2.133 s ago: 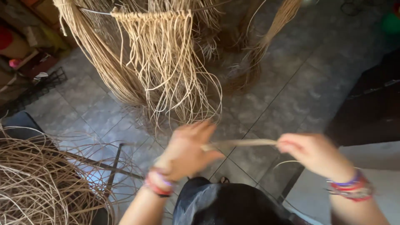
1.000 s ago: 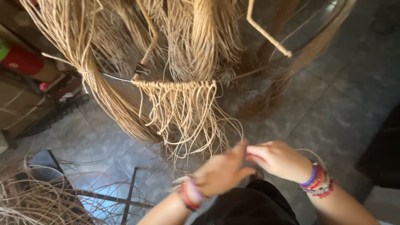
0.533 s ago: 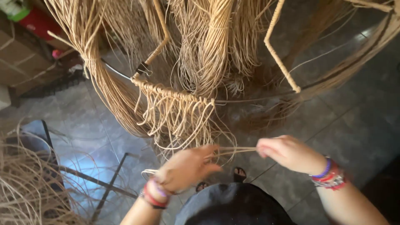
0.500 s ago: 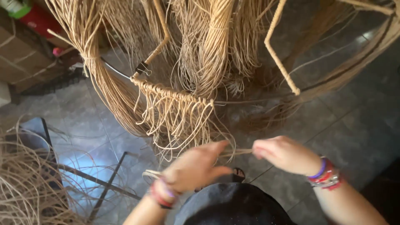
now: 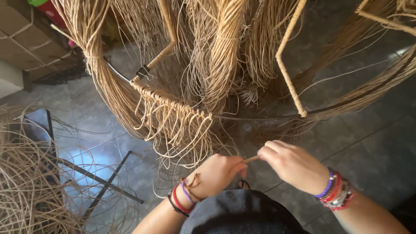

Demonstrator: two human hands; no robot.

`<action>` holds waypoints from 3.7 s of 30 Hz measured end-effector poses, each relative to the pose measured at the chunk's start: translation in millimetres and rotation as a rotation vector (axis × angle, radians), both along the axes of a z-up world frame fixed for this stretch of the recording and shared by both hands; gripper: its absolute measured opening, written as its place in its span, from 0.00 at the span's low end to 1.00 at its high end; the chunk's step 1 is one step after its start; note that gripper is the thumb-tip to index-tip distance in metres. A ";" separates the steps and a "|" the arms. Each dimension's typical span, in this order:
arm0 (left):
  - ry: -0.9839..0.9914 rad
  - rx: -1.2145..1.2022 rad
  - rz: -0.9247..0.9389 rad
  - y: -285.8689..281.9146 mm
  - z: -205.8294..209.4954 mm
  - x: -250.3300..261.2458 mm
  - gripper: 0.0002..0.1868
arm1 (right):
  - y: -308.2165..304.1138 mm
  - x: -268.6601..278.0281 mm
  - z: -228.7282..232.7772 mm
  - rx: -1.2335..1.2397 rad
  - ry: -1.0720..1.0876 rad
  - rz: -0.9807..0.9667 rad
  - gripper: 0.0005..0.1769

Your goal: Knotting and weaving natural fibers onto a frame to create a furniture piece

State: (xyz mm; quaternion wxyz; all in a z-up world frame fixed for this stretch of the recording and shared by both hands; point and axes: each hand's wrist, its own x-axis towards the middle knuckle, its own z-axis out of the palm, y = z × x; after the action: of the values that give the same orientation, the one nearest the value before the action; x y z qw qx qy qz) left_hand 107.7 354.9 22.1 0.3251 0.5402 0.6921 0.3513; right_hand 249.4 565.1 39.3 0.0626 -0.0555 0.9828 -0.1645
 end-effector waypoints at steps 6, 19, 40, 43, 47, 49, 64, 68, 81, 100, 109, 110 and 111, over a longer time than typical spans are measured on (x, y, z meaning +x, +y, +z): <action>0.059 0.027 0.047 1.9 -1.1 1.9 0.15 | 2.8 -0.7 -18.9 -0.043 0.166 0.031 0.11; 0.369 0.706 0.425 -11.2 36.2 9.6 0.15 | 15.8 -13.7 43.9 -0.208 0.514 -0.013 0.12; 0.188 0.247 0.341 45.2 -58.9 23.4 0.12 | -10.3 3.0 -21.1 -0.886 0.463 -0.500 0.17; 0.459 0.363 0.118 29.7 -21.3 33.3 0.09 | 1.1 2.3 -18.7 -1.020 0.254 -0.329 0.21; 0.375 0.666 0.084 34.1 36.8 17.8 0.06 | 21.1 8.2 -32.0 -0.613 0.305 0.019 0.26; 0.319 0.576 0.152 41.6 48.6 17.0 0.06 | 13.1 -0.9 -14.1 -0.403 0.460 -0.009 0.12; 0.775 0.819 0.479 40.1 3.6 26.6 0.11 | 8.1 -3.7 -21.3 -0.552 0.546 -0.290 0.10; 0.639 0.668 0.340 34.8 -16.4 38.4 0.16 | 12.0 -3.4 -23.2 -0.703 0.352 -0.317 0.12; -0.544 -0.060 0.244 37.0 -50.4 6.2 0.16 | 8.5 -18.0 -22.3 -0.423 0.657 -0.209 0.05; -0.430 0.041 -0.499 38.2 -46.1 -28.1 0.22 | 0.8 -17.4 -37.9 -0.698 0.612 -0.251 0.08; -0.148 0.308 -0.555 47.8 -95.5 -23.3 0.09 | 2.4 -18.5 -41.4 -0.709 0.661 -0.277 0.07; -0.040 0.330 -0.452 44.3 -108.3 -18.9 0.12 | 2.7 -16.9 -45.2 -0.699 0.633 -0.292 0.09; -0.046 0.327 -0.446 45.5 -89.2 -16.2 0.12 | 1.3 -16.9 -46.0 -0.704 0.626 -0.291 0.09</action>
State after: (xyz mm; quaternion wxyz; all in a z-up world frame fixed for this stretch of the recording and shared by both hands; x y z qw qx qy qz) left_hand 91.5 400.4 -67.0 0.3185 0.7164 0.4827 0.3901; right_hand 232.5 566.4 -6.7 -0.2819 0.0180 0.8368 -0.4691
